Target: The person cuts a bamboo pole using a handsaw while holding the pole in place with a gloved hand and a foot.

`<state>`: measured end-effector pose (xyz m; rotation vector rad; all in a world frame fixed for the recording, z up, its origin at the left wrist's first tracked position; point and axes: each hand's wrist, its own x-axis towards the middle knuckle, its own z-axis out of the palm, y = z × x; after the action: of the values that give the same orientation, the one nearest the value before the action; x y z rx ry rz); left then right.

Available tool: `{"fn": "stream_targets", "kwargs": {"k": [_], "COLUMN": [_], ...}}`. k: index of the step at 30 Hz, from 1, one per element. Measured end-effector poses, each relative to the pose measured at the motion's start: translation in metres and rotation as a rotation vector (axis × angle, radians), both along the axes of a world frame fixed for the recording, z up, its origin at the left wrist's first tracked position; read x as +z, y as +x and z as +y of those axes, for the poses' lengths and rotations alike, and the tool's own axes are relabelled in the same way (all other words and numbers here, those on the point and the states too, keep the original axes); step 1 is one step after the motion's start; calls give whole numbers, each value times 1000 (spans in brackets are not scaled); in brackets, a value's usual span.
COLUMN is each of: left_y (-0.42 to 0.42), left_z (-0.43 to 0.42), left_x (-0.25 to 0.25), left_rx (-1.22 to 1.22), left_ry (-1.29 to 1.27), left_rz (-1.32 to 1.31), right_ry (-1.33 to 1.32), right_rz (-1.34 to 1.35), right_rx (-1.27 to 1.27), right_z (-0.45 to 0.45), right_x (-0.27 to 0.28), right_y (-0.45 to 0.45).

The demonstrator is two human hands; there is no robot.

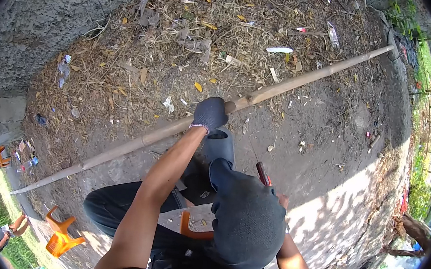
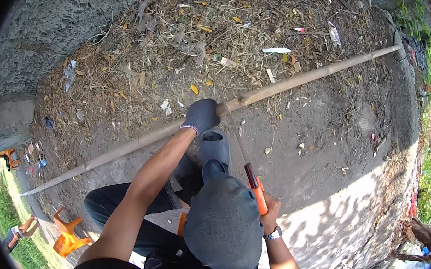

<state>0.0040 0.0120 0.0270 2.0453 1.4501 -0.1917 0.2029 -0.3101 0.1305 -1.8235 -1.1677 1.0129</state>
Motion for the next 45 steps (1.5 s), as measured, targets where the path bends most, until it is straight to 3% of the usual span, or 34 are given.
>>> {"fn": "stream_targets", "kwargs": {"k": [4, 10, 16, 19, 21, 28, 29, 32, 37, 40, 43, 45], "left_y": [-1, -2, -4, 0, 0, 5, 4, 1, 1, 3, 6, 3], "left_z": [-1, 24, 14, 12, 7, -24, -26, -23, -36, -41, -41, -38], "left_x": [7, 2, -1, 2, 6, 8, 7, 2, -19, -40, -34, -29], "left_rx": [9, 7, 9, 11, -18, -18, -1, 16, 13, 67, 53, 55], "left_ry": [10, -8, 45, 4, -41, -92, -59, 3, 61, 256, 199, 190], "left_rz": [-15, 38, 10, -2, -4, 24, -1, -41, -70, -90, -3, -71], "right_ry": [-61, -107, -165, -69, 8, -66, -140, -185, -161, -60, -86, -37], "right_rz": [-91, -40, -89, -167, -26, -20, -45, 59, -155, -245, 53, 118], "right_rx": [-106, -175, -334, -200, -54, -97, -134, -232, -21, 67, -109, -135], "right_z": [94, -26, 45, 60, 48, 17, 38, 61, 107, 131, 129, 109], "right_x": [-23, -30, -40, -13, -23, -20, 15, 31, 87, 122, 139, 117], "right_y": [-32, -55, -32, -32, -25, -32, -37, -25, -7, -14, -16, -16]}}
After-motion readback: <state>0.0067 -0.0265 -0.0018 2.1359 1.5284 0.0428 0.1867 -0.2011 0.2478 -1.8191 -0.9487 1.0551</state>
